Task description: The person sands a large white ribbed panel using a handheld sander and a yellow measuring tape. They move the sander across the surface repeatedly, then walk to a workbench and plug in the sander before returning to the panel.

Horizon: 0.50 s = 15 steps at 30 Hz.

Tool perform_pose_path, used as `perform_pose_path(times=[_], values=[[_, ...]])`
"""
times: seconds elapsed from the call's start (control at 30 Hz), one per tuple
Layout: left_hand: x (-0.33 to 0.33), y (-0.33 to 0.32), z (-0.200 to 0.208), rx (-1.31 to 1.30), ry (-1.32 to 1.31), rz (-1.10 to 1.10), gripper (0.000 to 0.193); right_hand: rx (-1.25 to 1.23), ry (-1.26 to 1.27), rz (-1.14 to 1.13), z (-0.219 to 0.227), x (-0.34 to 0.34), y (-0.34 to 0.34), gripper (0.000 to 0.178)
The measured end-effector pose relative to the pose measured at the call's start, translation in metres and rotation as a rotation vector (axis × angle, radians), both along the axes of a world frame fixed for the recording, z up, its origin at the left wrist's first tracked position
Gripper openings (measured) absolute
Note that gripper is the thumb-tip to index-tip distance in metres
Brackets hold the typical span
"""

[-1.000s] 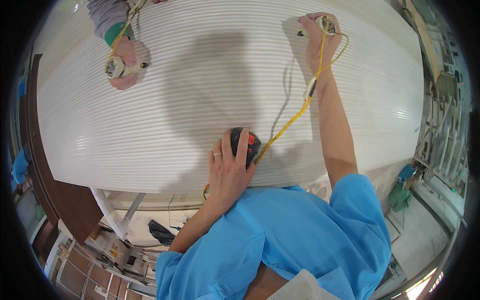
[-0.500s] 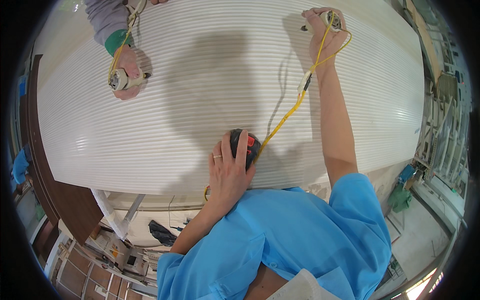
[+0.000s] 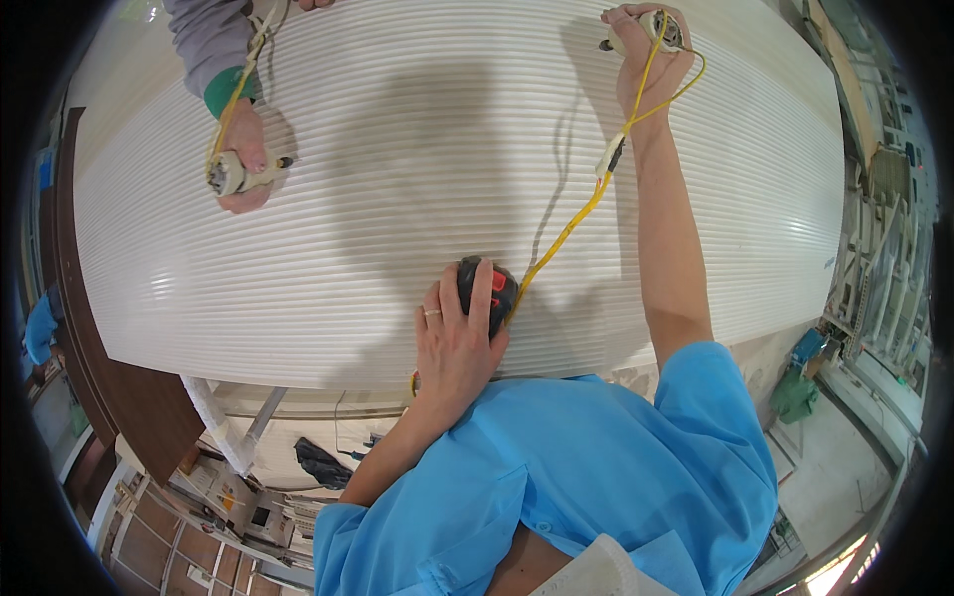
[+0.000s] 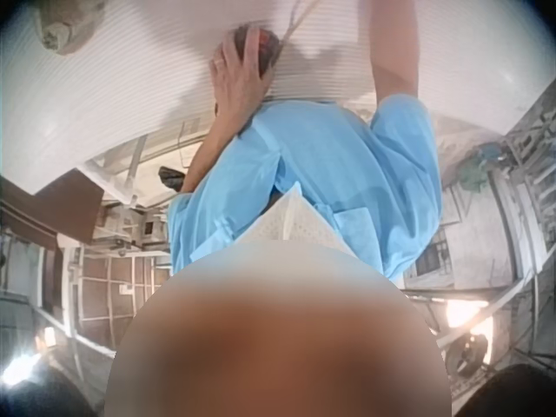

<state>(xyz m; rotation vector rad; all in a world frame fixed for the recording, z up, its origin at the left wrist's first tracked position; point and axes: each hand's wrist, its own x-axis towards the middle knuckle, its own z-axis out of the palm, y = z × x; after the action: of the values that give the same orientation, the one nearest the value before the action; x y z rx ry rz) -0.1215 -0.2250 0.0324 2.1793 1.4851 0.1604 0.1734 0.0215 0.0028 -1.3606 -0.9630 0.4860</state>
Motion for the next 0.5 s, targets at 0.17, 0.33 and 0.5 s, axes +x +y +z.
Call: perform_pose_path(times=[0.17, 0.33, 0.5], values=[[0.001, 0.003, 0.0, -0.001, -0.014, 0.01, 0.097, 0.046, -0.051, 0.012, -0.009, -0.004, 0.01, 0.017], [0.007, 0.004, -0.003, 0.019, -0.042, 0.047, 0.089, -0.045, 0.028, 0.028, -0.02, 0.005, 0.012, 0.019], [0.006, 0.006, -0.005, 0.017, -0.017, 0.059, 0.089, 0.021, -0.035, 0.076, -0.022, -0.001, 0.011, 0.019]])
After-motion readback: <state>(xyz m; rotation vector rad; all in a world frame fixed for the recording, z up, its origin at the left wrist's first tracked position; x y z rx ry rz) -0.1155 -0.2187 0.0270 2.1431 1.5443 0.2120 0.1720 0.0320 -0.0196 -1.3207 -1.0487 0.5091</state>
